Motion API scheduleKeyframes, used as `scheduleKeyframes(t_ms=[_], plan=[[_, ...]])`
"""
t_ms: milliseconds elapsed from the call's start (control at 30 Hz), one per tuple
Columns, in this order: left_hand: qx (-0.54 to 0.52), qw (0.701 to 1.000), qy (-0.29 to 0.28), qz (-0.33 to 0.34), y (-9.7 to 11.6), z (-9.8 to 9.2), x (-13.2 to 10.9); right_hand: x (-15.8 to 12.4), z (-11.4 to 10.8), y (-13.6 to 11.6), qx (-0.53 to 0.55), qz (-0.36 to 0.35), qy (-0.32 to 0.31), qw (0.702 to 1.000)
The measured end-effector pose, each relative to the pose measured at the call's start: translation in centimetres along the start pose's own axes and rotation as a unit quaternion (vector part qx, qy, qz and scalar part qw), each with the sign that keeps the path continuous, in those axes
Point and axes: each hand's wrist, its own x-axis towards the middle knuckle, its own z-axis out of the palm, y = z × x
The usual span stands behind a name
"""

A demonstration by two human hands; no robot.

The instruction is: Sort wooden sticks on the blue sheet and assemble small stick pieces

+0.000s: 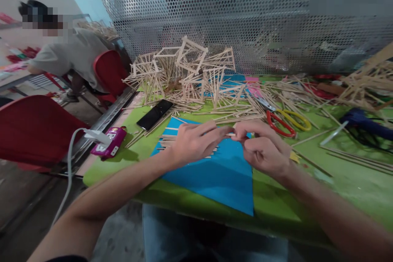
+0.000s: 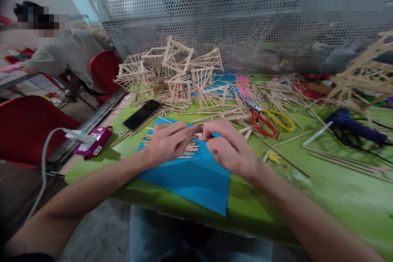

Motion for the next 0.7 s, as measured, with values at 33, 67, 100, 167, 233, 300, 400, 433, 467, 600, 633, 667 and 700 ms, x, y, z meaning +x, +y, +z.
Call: scheduleKeyframes(t_ms=[33,67,100,167,233,300,400,433,467,600,633,667,700], plan=[[0.001,1.0,0.002,-0.002,0.0,0.0,0.1,0.1,0.0,0.0,0.002,-0.009,-0.003,1.0],[0.004,1.0,0.004,-0.004,0.0,-0.1,0.2,0.2,0.0,0.0,0.007,-0.012,-0.007,1.0],[0.006,1.0,0.007,-0.007,0.0,-0.1,0.2,0.3,0.1,0.1,0.013,-0.006,-0.008,1.0],[0.007,1.0,0.01,-0.012,-0.1,-0.1,0.4,0.5,0.3,0.3,0.013,0.023,0.012,1.0],[0.006,1.0,0.012,-0.017,-0.2,0.0,0.4,0.5,0.4,0.5,0.003,0.04,0.045,0.998],[0.006,1.0,0.008,-0.025,-0.2,0.1,0.4,0.5,0.5,0.7,0.002,0.046,0.041,0.998],[0.003,0.999,-0.012,-0.042,-0.1,0.2,0.3,0.3,0.4,0.9,0.029,0.052,0.007,0.998],[0.003,0.999,-0.016,-0.046,-0.1,0.2,0.3,0.3,0.3,1.0,0.037,0.051,0.005,0.998],[0.003,0.999,-0.018,-0.047,-0.1,0.2,0.3,0.2,0.2,1.1,0.042,0.049,0.006,0.998],[0.004,0.999,-0.018,-0.047,-0.2,0.2,0.3,0.2,0.3,1.0,0.037,0.058,-0.006,0.998],[-0.001,0.999,-0.021,-0.05,-0.2,0.2,0.4,0.3,0.3,0.9,0.025,0.055,-0.007,0.998],[-0.013,0.998,-0.025,-0.054,-0.3,0.3,0.5,0.5,0.3,0.8,0.009,0.047,-0.006,0.999],[-0.031,0.997,-0.029,-0.06,-0.3,0.3,0.6,0.6,0.4,0.8,-0.008,0.033,0.0,0.999]])
